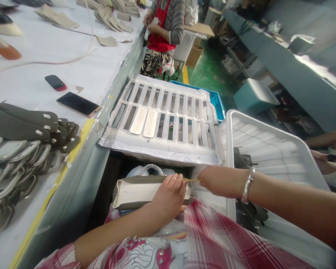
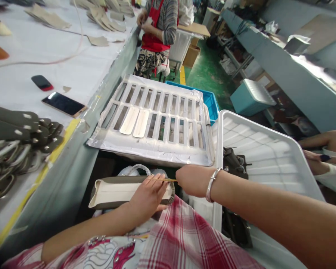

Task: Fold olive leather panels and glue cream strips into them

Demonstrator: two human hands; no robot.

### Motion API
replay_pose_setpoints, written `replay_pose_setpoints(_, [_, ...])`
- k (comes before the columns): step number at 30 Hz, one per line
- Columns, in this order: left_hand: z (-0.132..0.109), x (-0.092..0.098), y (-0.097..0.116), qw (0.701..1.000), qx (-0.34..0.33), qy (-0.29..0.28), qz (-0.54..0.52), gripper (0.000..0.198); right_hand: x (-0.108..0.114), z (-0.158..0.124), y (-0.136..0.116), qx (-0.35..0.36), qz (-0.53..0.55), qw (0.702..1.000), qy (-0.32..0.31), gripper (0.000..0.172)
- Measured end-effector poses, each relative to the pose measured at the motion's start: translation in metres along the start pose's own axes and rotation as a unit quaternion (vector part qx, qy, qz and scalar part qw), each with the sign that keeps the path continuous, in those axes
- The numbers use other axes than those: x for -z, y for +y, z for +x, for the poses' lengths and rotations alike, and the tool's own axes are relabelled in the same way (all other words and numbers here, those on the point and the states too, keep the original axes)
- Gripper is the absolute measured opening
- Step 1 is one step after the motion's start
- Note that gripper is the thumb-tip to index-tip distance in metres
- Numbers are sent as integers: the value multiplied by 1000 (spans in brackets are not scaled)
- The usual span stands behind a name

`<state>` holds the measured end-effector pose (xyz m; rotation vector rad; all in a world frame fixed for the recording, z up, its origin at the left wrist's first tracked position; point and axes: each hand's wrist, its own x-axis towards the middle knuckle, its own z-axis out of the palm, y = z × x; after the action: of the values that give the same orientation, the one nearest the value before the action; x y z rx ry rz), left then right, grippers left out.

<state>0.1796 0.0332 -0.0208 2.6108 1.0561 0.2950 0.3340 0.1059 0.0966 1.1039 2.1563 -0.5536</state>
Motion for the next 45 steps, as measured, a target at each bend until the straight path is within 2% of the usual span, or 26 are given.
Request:
replay_pose_setpoints(5, [-3, 4, 0, 1000, 10, -9, 1, 80, -34, -23, -8, -62, 134, 986, 74, 20])
replay_pose_setpoints(8, [-7, 3, -1, 1000, -1, -4, 10, 80, -60, -41, -8, -117, 303, 943, 73, 24])
replay_pose_setpoints(9, [-8, 3, -2, 1000, -7, -3, 14, 80, -68, -44, -8, -127, 372, 915, 95, 24])
replay_pose_setpoints(11, [-10, 2, -2, 1000, -14, 2, 21, 80, -78, -43, -9, -114, 494, 840, 195, 24])
replay_pose_setpoints(13, [-11, 1, -3, 999, -17, 10, 26, 80, -80, -32, -14, -63, 595, 740, 308, 29])
replay_pose_setpoints(14, [-11, 1, -2, 999, -17, 13, 27, 81, -79, -22, -18, -33, 646, 680, 345, 32])
replay_pose_setpoints(16, [-12, 0, -2, 999, -22, 17, 29, 81, -75, 0, -25, 15, 728, 566, 387, 31])
replay_pose_setpoints(17, [-13, -1, -2, 999, -25, 17, 29, 81, -72, 11, -27, 28, 753, 523, 398, 29])
replay_pose_setpoints(18, [-13, -2, -3, 999, -27, 16, 30, 81, -71, 22, -28, 38, 769, 492, 406, 28])
replay_pose_setpoints(19, [-13, -2, -3, 999, -27, 15, 30, 80, -70, 32, -28, 45, 778, 475, 410, 28])
replay_pose_setpoints(23, [-12, 0, -1, 999, -17, 13, 35, 75, -77, 55, -22, 57, 789, 478, 382, 32])
replay_pose_setpoints(30, [-6, 2, 2, 999, -13, -4, 40, 71, -87, 61, -21, 50, 807, 501, 309, 35])
replay_pose_setpoints(34, [-3, 5, 6, 999, -9, -2, 36, 73, -85, 71, -10, 44, 824, 515, 235, 36])
replay_pose_setpoints(38, [-2, 6, 8, 1000, -1, -5, 27, 75, -81, 74, 4, 66, 835, 521, 163, 36])
replay_pose_setpoints(43, [-3, 2, 6, 1000, 4, 6, 30, 76, -78, 71, 6, 96, 826, 513, 211, 36])
replay_pose_setpoints(45, [-3, 2, 5, 1000, 6, 7, 29, 74, -77, 71, 1, 99, 816, 520, 232, 37])
